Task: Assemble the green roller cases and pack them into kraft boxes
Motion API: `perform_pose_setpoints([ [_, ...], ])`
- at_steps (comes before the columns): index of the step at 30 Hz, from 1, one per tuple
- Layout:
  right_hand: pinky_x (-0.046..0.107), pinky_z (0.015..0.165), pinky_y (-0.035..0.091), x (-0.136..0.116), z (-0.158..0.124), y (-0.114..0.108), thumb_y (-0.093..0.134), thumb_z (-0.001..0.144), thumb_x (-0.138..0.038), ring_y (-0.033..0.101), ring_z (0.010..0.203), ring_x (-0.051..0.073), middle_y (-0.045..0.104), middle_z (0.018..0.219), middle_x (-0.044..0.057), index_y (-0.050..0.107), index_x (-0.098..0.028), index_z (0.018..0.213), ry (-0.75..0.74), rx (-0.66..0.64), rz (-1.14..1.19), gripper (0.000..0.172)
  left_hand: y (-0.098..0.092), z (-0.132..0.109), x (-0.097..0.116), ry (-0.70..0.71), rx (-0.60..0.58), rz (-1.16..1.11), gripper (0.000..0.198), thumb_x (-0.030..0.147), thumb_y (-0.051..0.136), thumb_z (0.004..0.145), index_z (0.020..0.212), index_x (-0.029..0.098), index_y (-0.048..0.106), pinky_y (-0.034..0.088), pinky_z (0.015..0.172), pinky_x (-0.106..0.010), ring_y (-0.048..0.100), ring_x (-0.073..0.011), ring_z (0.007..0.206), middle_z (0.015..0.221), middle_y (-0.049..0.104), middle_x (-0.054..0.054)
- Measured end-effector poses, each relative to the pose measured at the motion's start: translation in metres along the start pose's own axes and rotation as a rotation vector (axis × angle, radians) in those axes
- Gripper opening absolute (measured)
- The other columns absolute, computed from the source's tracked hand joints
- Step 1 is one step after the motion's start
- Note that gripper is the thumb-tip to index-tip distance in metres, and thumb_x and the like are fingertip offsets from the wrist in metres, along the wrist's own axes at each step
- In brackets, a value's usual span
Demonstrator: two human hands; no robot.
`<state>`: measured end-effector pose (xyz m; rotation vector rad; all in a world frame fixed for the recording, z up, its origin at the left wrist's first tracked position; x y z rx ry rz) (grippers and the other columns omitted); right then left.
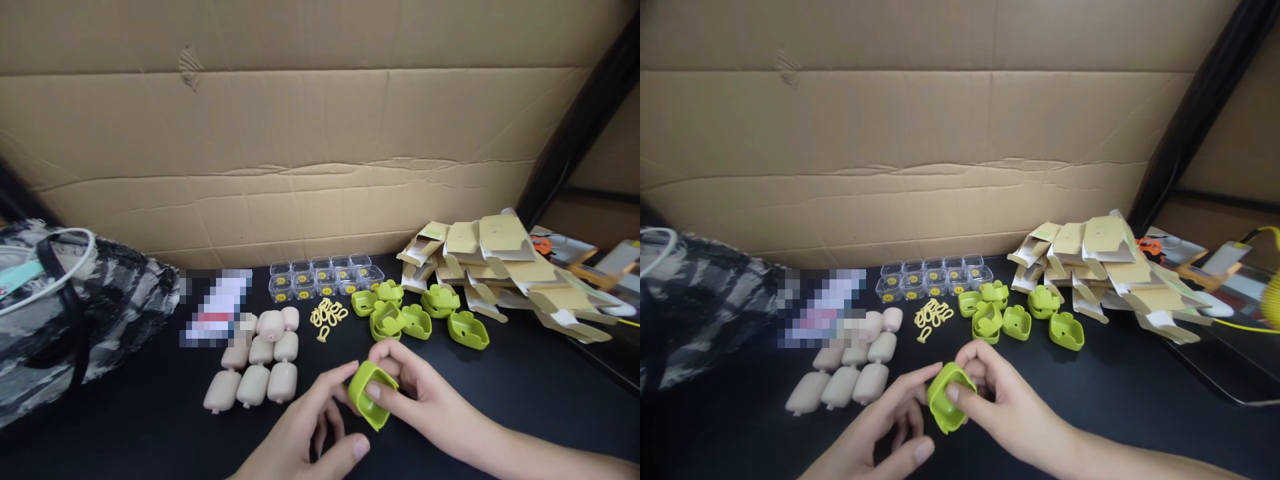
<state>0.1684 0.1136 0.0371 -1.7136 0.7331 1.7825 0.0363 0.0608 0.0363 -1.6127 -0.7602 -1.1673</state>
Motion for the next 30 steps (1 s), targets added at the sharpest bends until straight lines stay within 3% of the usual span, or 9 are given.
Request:
perform_pose_setpoints([
  [4, 0.027, 0.069, 0.039, -0.001, -0.002, 0.001, 0.056, 0.090, -0.042, 0.050, 0.073, 0.013, 0.058, 0.080, -0.002, 0.042, -0.022, 0.091, -0.035, -0.014, -0.044, 0.024, 0.000, -0.001, 0.006, -0.008, 0.058, -0.003, 0.049, 0.032, 0.058, 0.084, 0.131, 0.025, 0.045, 0.040, 0.061, -0.023, 0.050, -0.0132, 0.070, 0.085, 0.054, 0.000],
  [8, 0.027, 0.067, 0.040, -0.004, -0.005, -0.003, 0.054, 0.090, -0.040, 0.050, 0.075, 0.014, 0.053, 0.081, -0.001, 0.045, -0.022, 0.091, -0.066, 0.055, -0.170, 0.020, 0.000, -0.001, 0.014, 0.014, 0.087, 0.009, 0.037, 0.032, 0.052, 0.088, 0.125, 0.028, 0.053, 0.041, 0.064, -0.023, 0.053, -0.0149, 0.078, 0.099, 0.056, -0.003],
  [14, 0.027, 0.068, 0.041, -0.004, -0.002, 0.000, 0.053, 0.091, -0.039, 0.050, 0.072, 0.014, 0.055, 0.078, -0.002, 0.043, -0.022, 0.094, -0.043, 0.035, -0.171, 0.020, 0.004, 0.002, 0.013, 0.006, 0.031, -0.116, 0.045, 0.042, 0.040, 0.094, 0.132, 0.019, 0.045, 0.044, 0.076, -0.030, 0.055, -0.0175, 0.080, 0.094, 0.063, -0.006],
  [26, 0.026, 0.064, 0.038, 0.000, -0.001, -0.001, 0.054, 0.091, -0.040, 0.043, 0.067, 0.012, 0.049, 0.073, -0.004, 0.038, -0.022, 0.084, -0.052, 0.045, -0.149, 0.025, 0.006, 0.005, 0.017, 0.013, 0.005, -0.094, 0.047, 0.048, 0.038, 0.093, 0.131, 0.022, 0.048, 0.044, 0.069, -0.027, 0.049, -0.0139, 0.069, 0.094, 0.061, -0.004],
  [30, 0.026, 0.064, 0.037, 0.000, 0.000, 0.001, 0.060, 0.087, -0.042, 0.044, 0.067, 0.012, 0.051, 0.073, -0.004, 0.039, -0.022, 0.086, -0.045, 0.049, -0.059, 0.028, 0.003, 0.004, 0.014, 0.020, 0.063, -0.128, 0.050, 0.049, 0.049, 0.089, 0.131, 0.023, 0.048, 0.042, 0.070, -0.027, 0.049, -0.0156, 0.076, 0.099, 0.061, -0.005],
])
Point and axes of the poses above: each hand's wrist, its own z-axis towards the middle knuckle, its own y-axis out of the palm, x = y × z, the point moved 6 cm from there along z, towards the middle knuckle
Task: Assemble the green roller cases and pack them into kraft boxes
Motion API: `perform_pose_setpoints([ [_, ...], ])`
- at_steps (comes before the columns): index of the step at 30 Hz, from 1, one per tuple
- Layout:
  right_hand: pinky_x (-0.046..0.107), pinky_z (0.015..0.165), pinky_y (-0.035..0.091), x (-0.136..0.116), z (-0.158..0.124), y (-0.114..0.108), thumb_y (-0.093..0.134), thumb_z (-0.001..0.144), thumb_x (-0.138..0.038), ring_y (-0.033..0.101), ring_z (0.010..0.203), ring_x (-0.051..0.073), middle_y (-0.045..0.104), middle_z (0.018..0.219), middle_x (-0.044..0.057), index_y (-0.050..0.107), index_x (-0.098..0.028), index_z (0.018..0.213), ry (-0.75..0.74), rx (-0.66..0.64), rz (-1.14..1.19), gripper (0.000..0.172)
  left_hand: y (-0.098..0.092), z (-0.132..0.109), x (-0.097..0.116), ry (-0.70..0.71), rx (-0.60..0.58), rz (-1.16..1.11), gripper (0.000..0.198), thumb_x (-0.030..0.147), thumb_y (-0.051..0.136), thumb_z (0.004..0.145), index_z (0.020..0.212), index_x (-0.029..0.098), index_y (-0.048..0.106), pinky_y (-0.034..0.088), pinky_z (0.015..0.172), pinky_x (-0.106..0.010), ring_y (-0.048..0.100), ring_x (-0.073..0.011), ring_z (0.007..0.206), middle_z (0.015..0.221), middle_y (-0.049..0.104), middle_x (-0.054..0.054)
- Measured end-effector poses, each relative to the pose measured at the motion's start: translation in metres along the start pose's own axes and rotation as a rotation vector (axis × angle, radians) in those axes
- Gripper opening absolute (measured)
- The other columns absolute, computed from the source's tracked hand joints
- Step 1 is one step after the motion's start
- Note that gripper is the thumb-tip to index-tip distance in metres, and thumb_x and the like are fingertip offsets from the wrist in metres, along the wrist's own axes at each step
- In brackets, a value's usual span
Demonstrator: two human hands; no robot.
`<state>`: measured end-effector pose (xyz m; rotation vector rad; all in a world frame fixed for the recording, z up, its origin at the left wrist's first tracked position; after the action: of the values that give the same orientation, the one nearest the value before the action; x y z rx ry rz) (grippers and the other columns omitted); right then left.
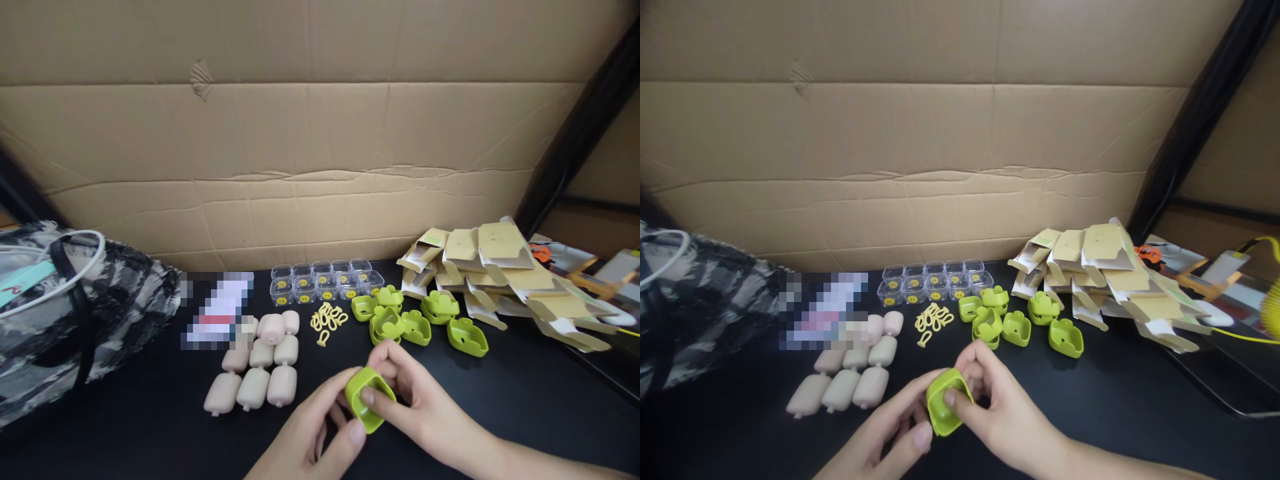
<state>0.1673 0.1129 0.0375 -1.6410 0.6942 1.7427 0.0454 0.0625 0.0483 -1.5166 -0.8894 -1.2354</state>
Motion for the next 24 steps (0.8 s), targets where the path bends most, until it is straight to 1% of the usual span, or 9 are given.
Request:
perform_pose_setpoints([
  [2, 0.027, 0.067, 0.038, -0.001, 0.000, 0.001, 0.057, 0.089, -0.043, 0.047, 0.069, 0.013, 0.054, 0.076, -0.003, 0.041, -0.022, 0.092, 0.010, 0.000, 0.016, 0.027, -0.001, -0.001, -0.002, -0.021, 0.024, -0.010, 0.050, 0.046, 0.053, 0.087, 0.131, 0.023, 0.047, 0.040, 0.067, -0.026, 0.048, -0.0153, 0.076, 0.098, 0.060, -0.004],
  [4, 0.027, 0.068, 0.039, -0.002, 0.001, 0.001, 0.055, 0.090, -0.042, 0.048, 0.071, 0.013, 0.054, 0.078, -0.002, 0.042, -0.022, 0.095, 0.012, 0.009, -0.007, 0.025, -0.001, -0.001, -0.002, -0.036, 0.022, -0.015, 0.048, 0.042, 0.053, 0.088, 0.131, 0.022, 0.047, 0.040, 0.066, -0.025, 0.047, -0.0142, 0.072, 0.093, 0.059, -0.003],
  [7, 0.026, 0.066, 0.038, -0.002, 0.001, 0.000, 0.056, 0.089, -0.040, 0.045, 0.069, 0.012, 0.052, 0.075, -0.004, 0.041, -0.022, 0.088, 0.010, 0.008, -0.041, 0.024, 0.000, 0.000, 0.002, 0.017, 0.003, 0.004, 0.045, 0.036, 0.053, 0.088, 0.130, 0.020, 0.049, 0.042, 0.070, -0.026, 0.050, -0.0147, 0.074, 0.087, 0.059, -0.001],
  [10, 0.026, 0.064, 0.037, 0.000, 0.001, 0.000, 0.058, 0.088, -0.039, 0.044, 0.067, 0.012, 0.051, 0.073, -0.004, 0.039, -0.022, 0.085, 0.020, -0.001, -0.045, 0.025, 0.001, -0.001, 0.002, 0.052, -0.014, 0.057, 0.044, 0.033, 0.051, 0.088, 0.130, 0.020, 0.049, 0.044, 0.074, -0.027, 0.055, -0.0171, 0.079, 0.093, 0.062, -0.004],
  [13, 0.026, 0.064, 0.038, 0.001, 0.000, 0.000, 0.054, 0.090, -0.040, 0.044, 0.067, 0.012, 0.050, 0.073, -0.004, 0.038, -0.022, 0.084, 0.005, 0.000, -0.066, 0.024, 0.001, -0.003, -0.006, 0.048, -0.017, 0.062, 0.050, 0.036, 0.053, 0.086, 0.134, 0.020, 0.046, 0.045, 0.070, -0.026, 0.057, -0.0179, 0.080, 0.104, 0.064, -0.008],
  [15, 0.026, 0.064, 0.039, -0.001, -0.002, 0.001, 0.052, 0.090, -0.039, 0.045, 0.067, 0.013, 0.050, 0.073, -0.003, 0.039, -0.022, 0.084, -0.004, 0.001, -0.088, 0.022, 0.001, -0.005, -0.015, 0.033, -0.010, 0.039, 0.058, 0.040, 0.058, 0.084, 0.137, 0.022, 0.043, 0.044, 0.069, -0.026, 0.057, -0.0173, 0.077, 0.102, 0.064, -0.007],
  [17, 0.027, 0.066, 0.041, -0.006, -0.003, 0.000, 0.051, 0.090, -0.036, 0.048, 0.070, 0.014, 0.054, 0.076, -0.002, 0.041, -0.022, 0.090, -0.020, -0.008, -0.132, 0.017, 0.000, -0.005, -0.023, 0.016, 0.003, 0.007, 0.062, 0.045, 0.057, 0.084, 0.140, 0.025, 0.038, 0.044, 0.067, -0.027, 0.055, -0.0161, 0.074, 0.100, 0.064, -0.006],
  [20, 0.029, 0.071, 0.044, -0.017, -0.007, -0.003, 0.051, 0.088, -0.028, 0.054, 0.077, 0.016, 0.059, 0.085, 0.002, 0.045, -0.022, 0.102, -0.086, -0.023, -0.338, 0.017, -0.004, -0.004, -0.029, 0.000, 0.041, -0.076, 0.057, 0.054, 0.046, 0.088, 0.139, 0.029, 0.037, 0.042, 0.061, -0.026, 0.051, -0.0134, 0.068, 0.098, 0.061, -0.005],
  [24, 0.029, 0.072, 0.047, -0.032, -0.011, -0.015, 0.049, 0.086, -0.017, 0.059, 0.081, 0.017, 0.061, 0.089, 0.002, 0.053, -0.023, 0.099, -0.182, 0.001, -0.705, 0.014, -0.006, -0.001, -0.030, -0.013, 0.076, -0.178, 0.055, 0.060, 0.047, 0.086, 0.131, 0.030, 0.040, 0.040, 0.064, -0.028, 0.051, -0.0109, 0.064, 0.092, 0.056, -0.001],
])
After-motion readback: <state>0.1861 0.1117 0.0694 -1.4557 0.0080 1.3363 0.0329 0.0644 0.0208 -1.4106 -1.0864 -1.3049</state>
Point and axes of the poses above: each hand's wrist, its own z-axis towards the middle knuckle, its own y-axis out of the palm, x = y × z, the point moved 6 cm from there along z, towards the middle knuckle
